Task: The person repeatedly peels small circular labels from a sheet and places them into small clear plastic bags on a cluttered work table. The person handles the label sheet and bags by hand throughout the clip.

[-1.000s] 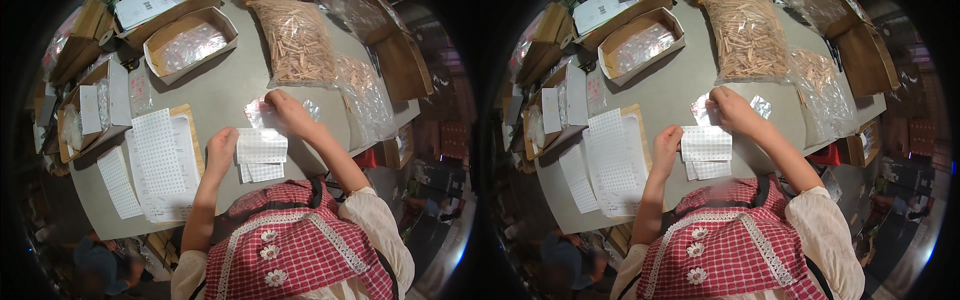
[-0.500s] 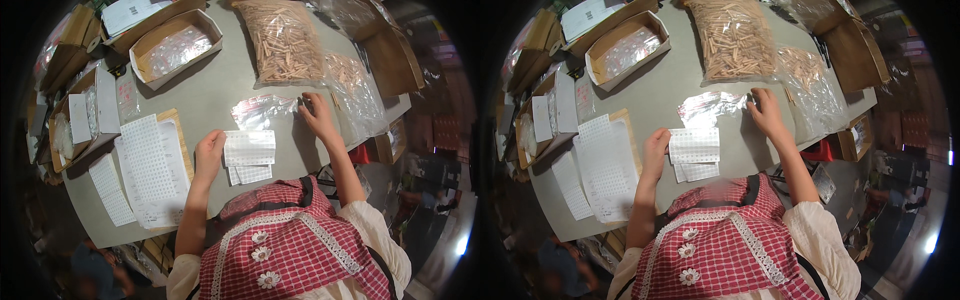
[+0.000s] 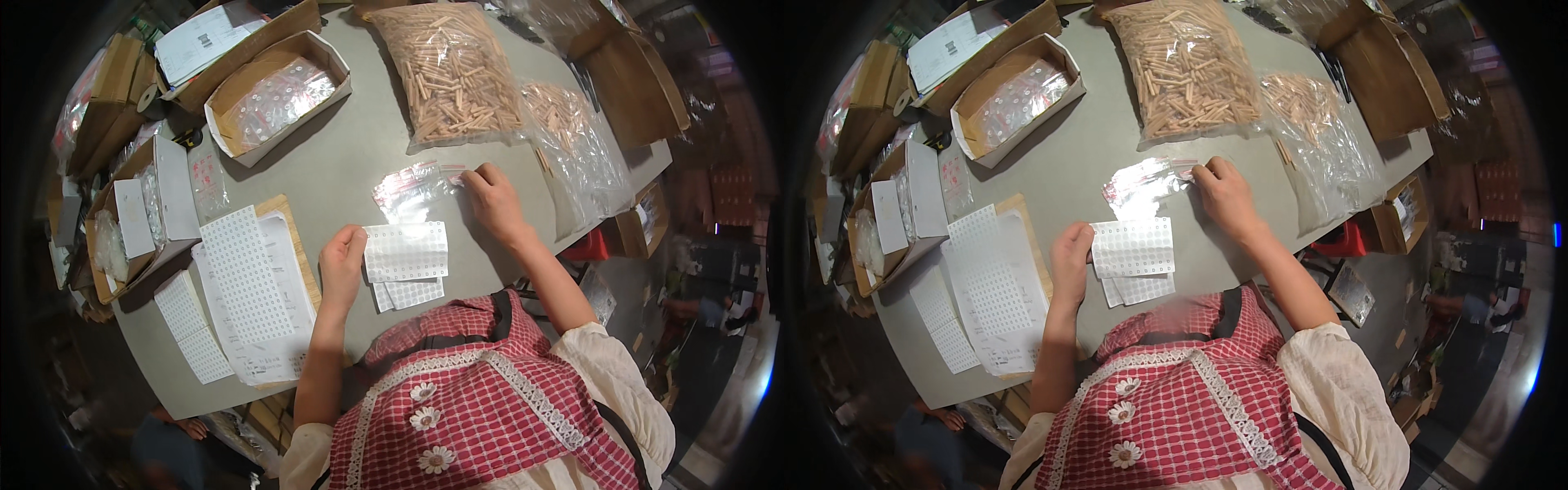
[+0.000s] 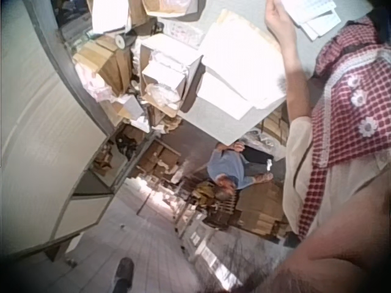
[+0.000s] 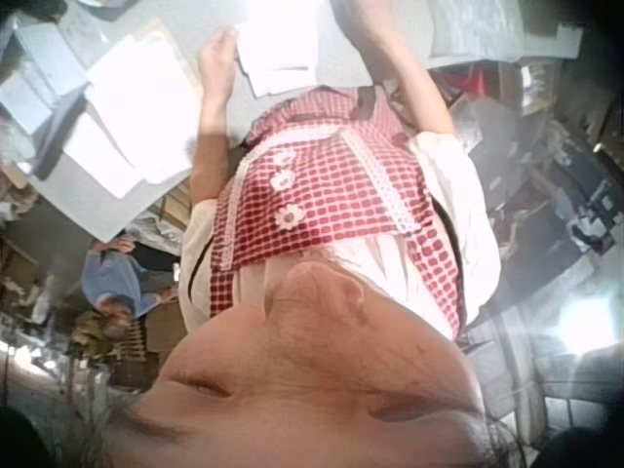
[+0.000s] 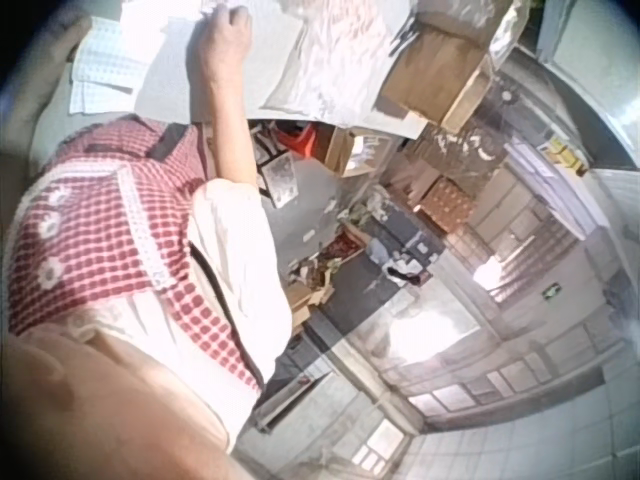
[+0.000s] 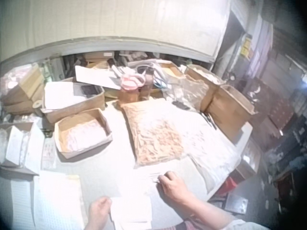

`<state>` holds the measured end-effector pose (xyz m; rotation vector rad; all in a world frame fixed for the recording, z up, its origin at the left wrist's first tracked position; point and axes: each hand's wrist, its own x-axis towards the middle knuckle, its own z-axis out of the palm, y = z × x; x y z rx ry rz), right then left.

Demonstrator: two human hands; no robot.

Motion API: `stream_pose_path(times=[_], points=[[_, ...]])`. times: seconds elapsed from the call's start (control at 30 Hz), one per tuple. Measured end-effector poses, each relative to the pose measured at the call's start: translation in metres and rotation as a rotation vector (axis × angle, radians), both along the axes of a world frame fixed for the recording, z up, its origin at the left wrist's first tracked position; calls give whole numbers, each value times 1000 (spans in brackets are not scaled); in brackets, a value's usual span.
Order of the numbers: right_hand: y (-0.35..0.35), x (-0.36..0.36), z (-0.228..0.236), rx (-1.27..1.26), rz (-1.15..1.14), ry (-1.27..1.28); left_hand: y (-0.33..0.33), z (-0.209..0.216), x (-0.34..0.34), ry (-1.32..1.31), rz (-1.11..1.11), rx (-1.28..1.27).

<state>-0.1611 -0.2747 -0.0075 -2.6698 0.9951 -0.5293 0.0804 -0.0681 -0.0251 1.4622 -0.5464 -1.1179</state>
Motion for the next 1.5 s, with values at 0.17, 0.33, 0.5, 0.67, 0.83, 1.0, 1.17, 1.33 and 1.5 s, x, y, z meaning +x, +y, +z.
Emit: stream_pose_path(times=[0.17, 0.33, 0.5, 0.67, 0.83, 1.0, 1.17, 1.33, 1.5], points=[[-21, 27, 10, 568, -62, -431, 1, -3, -4, 53, 38, -40], [-43, 140, 58, 597, 90, -639, 4, 1, 1, 19, -45, 4], [-78, 253, 60, -10, 344, -407, 0, 17, 0, -87, -24, 11], [-50, 261, 71, 43, 328, -248, 6, 16, -1, -151, 79, 24], [-4, 138, 66, 735, 297, -172, 9, -3, -12, -255, 208, -67], [33, 60, 55, 1058, 66, -106, 8, -11, -14, -153, 217, -107], [52, 35, 54, 1322, -134, -320, 11, 15, 2, 436, -19, -162], [67, 31, 42, 1270, -66, -390, 3, 28, -13, 371, -62, -67], [57, 40, 45, 366, 280, -216, 9, 12, -19, -31, -23, -17]])
